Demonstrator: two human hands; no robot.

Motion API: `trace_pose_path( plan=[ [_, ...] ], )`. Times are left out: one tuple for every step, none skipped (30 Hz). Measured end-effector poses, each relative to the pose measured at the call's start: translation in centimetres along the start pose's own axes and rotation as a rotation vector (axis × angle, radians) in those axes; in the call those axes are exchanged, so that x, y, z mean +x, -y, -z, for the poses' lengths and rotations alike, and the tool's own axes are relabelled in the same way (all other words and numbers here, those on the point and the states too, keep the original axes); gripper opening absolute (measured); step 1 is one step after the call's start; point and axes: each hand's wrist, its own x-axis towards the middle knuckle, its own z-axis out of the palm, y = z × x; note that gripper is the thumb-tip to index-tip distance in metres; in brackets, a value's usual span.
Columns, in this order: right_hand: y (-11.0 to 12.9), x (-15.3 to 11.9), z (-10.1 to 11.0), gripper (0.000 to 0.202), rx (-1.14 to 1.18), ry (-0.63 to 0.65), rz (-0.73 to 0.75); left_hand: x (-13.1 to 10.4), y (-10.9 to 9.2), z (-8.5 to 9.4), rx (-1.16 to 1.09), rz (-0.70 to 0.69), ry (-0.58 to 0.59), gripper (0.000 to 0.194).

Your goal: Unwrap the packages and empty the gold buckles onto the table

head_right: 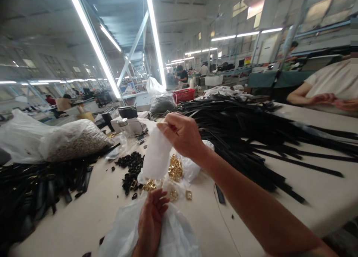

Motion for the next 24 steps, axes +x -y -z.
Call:
trace_pose_path(
  plan=[
    [0.8, -0.1, 0.3, 0.038, 0.018, -0.026, 0.001, -0.1, -0.1, -0.1, -0.005, 0.005, 0.014, 0.057],
    [1.5, -0.3, 0.5, 0.038, 0.037, -0.071, -0.014, -0.2, -0.2, -0.2, -0.018, 0.015, 0.042, 0.061],
    [2.1, -0.6, 0.6, 0.038, 0.057, -0.123, -0.043, -0.4, -0.4, -0.4, -0.036, 0.027, 0.08, 0.065],
    [2.5, -1.1, 0.7, 0.039, 0.078, -0.166, -0.084, -0.5, -0.6, -0.5, -0.056, 0.037, 0.119, 0.068],
    [2.7, -1.8, 0.7, 0.04, 0.101, -0.186, -0.132, -0.7, -0.7, -0.6, -0.075, 0.049, 0.15, 0.069],
    [2.7, -2.6, 0.6, 0.04, 0.128, -0.182, -0.187, -0.8, -0.9, -0.7, -0.09, 0.061, 0.164, 0.069],
    [2.5, -3.7, 0.6, 0.039, 0.161, -0.161, -0.249, -0.9, -1.1, -0.8, -0.102, 0.059, 0.152, 0.067],
    [2.2, -4.9, 0.6, 0.037, 0.195, -0.132, -0.316, -1.0, -1.2, -0.8, -0.114, 0.039, 0.118, 0.063],
    [1.8, -6.2, 0.8, 0.034, 0.224, -0.107, -0.385, -1.1, -1.4, -0.8, -0.126, 0.001, 0.07, 0.059],
    [1.3, -7.6, 1.1, 0.029, 0.244, -0.093, -0.451, -1.2, -1.6, -0.7, -0.14, -0.049, 0.019, 0.055],
    [1.0, -8.9, 1.5, 0.026, 0.251, -0.086, -0.511, -1.3, -1.9, -0.7, -0.151, -0.101, -0.026, 0.051],
    [0.6, -10.1, 2.1, 0.024, 0.248, -0.075, -0.566, -1.5, -2.1, -0.7, -0.159, -0.146, -0.066, 0.049],
    [0.4, -11.2, 2.7, 0.026, 0.241, -0.051, -0.617, -1.7, -2.5, -0.7, -0.165, -0.176, -0.106, 0.048],
    [0.4, -12.2, 3.5, 0.031, 0.233, -0.014, -0.667, -2.0, -2.9, -0.7, -0.168, -0.191, -0.148, 0.048],
    [0.5, -13.2, 4.2, 0.038, 0.229, 0.037, -0.711, -2.3, -3.4, -0.7, -0.168, -0.205, -0.197, 0.049],
    [0.8, -14.1, 4.8, 0.045, 0.231, 0.094, -0.751, -2.7, -4.0, -0.6, -0.163, -0.225, -0.244, 0.051],
    [1.2, -15.0, 5.3, 0.05, 0.237, 0.152, -0.785, -3.2, -4.6, -0.6, -0.149, -0.251, -0.281, 0.053],
    [1.9, -15.8, 5.6, 0.052, 0.241, 0.201, -0.816, -3.8, -5.3, -0.5, -0.123, -0.283, -0.306, 0.055],
    [2.6, -16.6, 5.7, 0.051, 0.24, 0.242, -0.841, -4.5, -6.0, -0.4, -0.088, -0.322, -0.322, 0.056],
    [3.4, -17.3, 5.6, 0.049, 0.232, 0.276, -0.86, -5.2, -6.8, -0.3, -0.046, -0.367, -0.34, 0.057],
    [4.2, -18.0, 5.3, 0.044, 0.223, 0.305, -0.868, -6.0, -7.5, -0.2, -0.006, -0.414, -0.363, 0.057],
    [5.0, -18.7, 4.9, 0.038, 0.215, 0.332, -0.856, -6.7, -8.1, 0.0, 0.03, -0.454, -0.392, 0.057],
    [5.6, -19.3, 4.2, 0.033, 0.215, 0.358, -0.818, -7.3, -8.6, 0.3, 0.058, -0.484, -0.429, 0.057],
    [6.0, -19.8, 3.4, 0.029, 0.227, 0.383, -0.756, -7.8, -9.1, 0.7, 0.078, -0.508, -0.466, 0.057]
  ],
)
